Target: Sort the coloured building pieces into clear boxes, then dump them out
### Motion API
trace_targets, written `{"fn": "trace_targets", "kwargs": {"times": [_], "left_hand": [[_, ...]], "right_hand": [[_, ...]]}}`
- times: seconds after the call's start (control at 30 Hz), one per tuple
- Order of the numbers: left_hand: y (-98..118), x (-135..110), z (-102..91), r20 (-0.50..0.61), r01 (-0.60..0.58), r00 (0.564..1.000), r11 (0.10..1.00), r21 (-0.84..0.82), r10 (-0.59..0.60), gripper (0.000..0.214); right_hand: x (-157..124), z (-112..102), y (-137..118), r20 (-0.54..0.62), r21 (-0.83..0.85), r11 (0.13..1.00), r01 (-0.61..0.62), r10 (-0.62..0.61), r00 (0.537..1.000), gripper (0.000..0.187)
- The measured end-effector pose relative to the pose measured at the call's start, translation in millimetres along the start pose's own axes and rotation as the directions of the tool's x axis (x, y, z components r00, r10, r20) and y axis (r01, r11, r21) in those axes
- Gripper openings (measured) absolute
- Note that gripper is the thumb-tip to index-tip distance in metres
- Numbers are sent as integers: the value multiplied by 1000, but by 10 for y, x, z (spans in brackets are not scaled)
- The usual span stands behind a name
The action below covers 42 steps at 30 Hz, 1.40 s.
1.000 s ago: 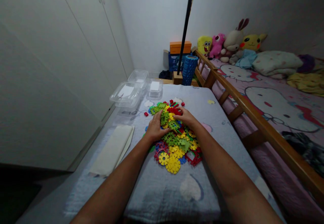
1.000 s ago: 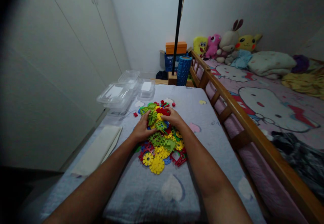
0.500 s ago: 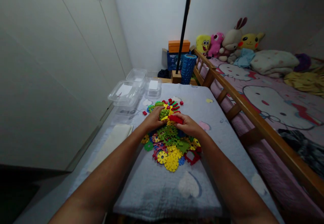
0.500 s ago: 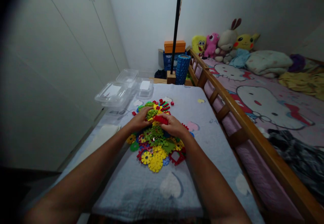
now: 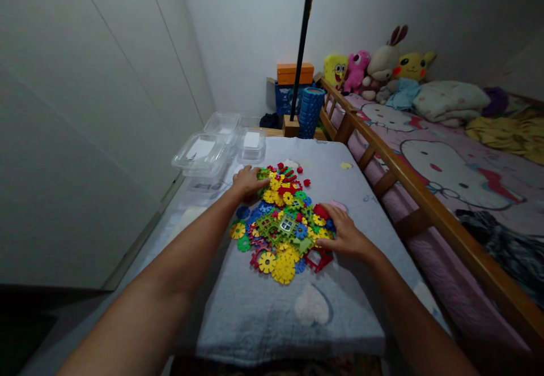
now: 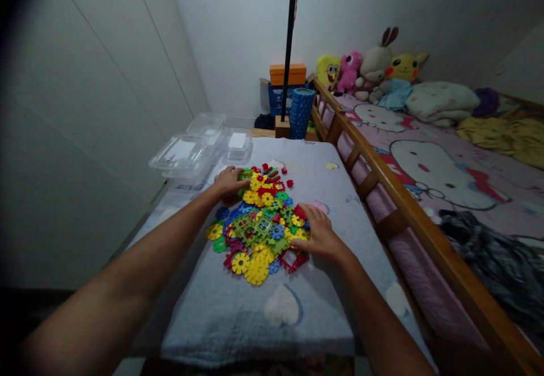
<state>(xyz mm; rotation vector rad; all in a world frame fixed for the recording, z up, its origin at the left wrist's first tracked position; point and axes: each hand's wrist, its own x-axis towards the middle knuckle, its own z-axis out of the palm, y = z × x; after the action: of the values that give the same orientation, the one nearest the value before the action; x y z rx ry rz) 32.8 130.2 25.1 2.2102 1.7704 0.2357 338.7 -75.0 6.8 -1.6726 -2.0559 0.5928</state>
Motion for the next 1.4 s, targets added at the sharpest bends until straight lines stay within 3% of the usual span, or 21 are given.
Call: {"fn": "trace_targets", "kwargs": {"times": [0.1,0.27,0.37,0.57,0.77,1.0,1.1,1.17,1.23,1.3,1.4], "left_hand": [[41,84,-9,88,22,996,1000,-4,-21,78],[134,88,-27,140,-78,986,994,-79,88,74],[167,13,-21,141,-150,974,973,-175,175,73],[183,-174,6,206,-183,947,939,-292,248,82],[222,-452,-35,279,-318,866,887,-333,415,87],[296,-824,-141,247,-466,836,871,-153,490,69],[298,-960,-138,231,-482,839,870,-107,493,55],[264,-1058,-116,167,-462,868,884,-69,467,49],[191,-1175,-84,54,-414,908,909,-40,416,52],[85,-1324,-47,-58,-377,926,925,-50,374,63],[-94,-1610,30,-149,-368,924,924,-106,351,84]], "right_hand": [[-157,128,20,67,-51,998,-29,33,997,118],[-139,312,-117,59,-80,996,-39,44,997,125],[7,395,-181,1,-88,995,-41,42,999,120],[332,485,-208,-70,-96,994,-58,51,996,102],[568,461,-242,-117,-175,975,-139,120,986,83],[821,377,-180,-151,-130,988,-84,64,986,61],[942,369,-205,-236,-62,988,-140,122,964,46],[1007,367,-264,-325,-38,975,-217,194,926,40],[1050,365,-350,-418,-50,962,-270,225,880,41],[1074,367,-448,-461,-89,963,-254,186,868,45],[1091,383,-585,-368,-170,977,-131,61,928,51]]}}
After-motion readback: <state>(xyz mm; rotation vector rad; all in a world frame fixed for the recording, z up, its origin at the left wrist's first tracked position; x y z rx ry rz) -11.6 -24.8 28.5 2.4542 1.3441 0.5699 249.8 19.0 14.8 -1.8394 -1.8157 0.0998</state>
